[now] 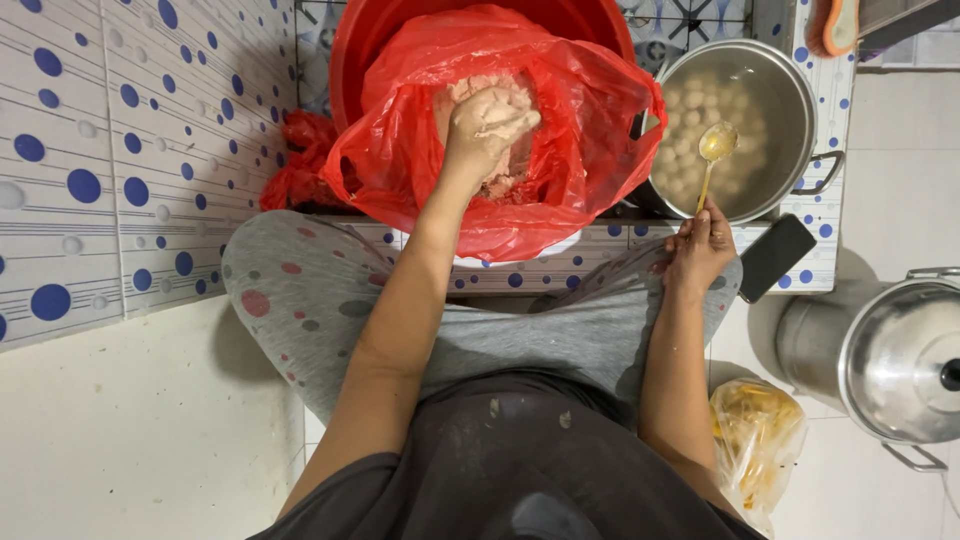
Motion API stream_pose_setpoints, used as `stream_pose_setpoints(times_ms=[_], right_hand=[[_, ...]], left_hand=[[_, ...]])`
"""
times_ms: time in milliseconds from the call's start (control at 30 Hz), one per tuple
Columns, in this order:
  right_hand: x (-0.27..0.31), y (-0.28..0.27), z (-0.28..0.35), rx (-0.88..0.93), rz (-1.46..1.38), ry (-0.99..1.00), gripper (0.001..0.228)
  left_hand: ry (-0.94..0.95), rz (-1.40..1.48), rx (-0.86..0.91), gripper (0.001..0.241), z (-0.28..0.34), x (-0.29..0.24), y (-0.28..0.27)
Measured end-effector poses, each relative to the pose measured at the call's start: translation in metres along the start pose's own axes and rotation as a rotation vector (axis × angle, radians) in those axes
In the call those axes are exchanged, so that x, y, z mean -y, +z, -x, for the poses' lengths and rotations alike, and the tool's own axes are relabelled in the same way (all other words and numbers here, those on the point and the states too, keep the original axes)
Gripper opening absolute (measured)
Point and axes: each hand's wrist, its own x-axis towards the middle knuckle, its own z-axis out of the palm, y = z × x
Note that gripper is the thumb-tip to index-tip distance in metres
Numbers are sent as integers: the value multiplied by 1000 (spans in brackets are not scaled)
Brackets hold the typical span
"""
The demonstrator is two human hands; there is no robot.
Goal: A person sits on the floor and manually forms meatballs by squeezing dough through their hand and scooping it into a pot of water with a spoon.
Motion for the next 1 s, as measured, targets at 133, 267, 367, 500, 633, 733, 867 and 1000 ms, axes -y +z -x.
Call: stream_pose_setpoints(times_ms=[133,267,367,500,633,733,867,1000], right_hand=[[-1,0,-1,22,-17,-2,24],[2,3,0,8,-11,11,22],[10,2,4,-6,-3,31,24],[19,1,9,8,-66,0,20],[38,9,13,32,-71,-29,21],[65,26,26,84,-44,-62,26],[100,56,50,196,37,-193,27],[116,81,67,360,125,-311,24]], left_hand=[[-84,-208,-96,30,-2,7,1],[24,-333,-81,41,-3,14,-3],[4,-188,19,38,5,-9,4],[-13,-434,98,66,13,-41,9],[-108,-370,99,35,9,-35,6],[-189,-228,-23,29,1,-11,7],[-101,-261,-69,21,4,-4,7],[-15,-383,-44,28,2,-3,2]])
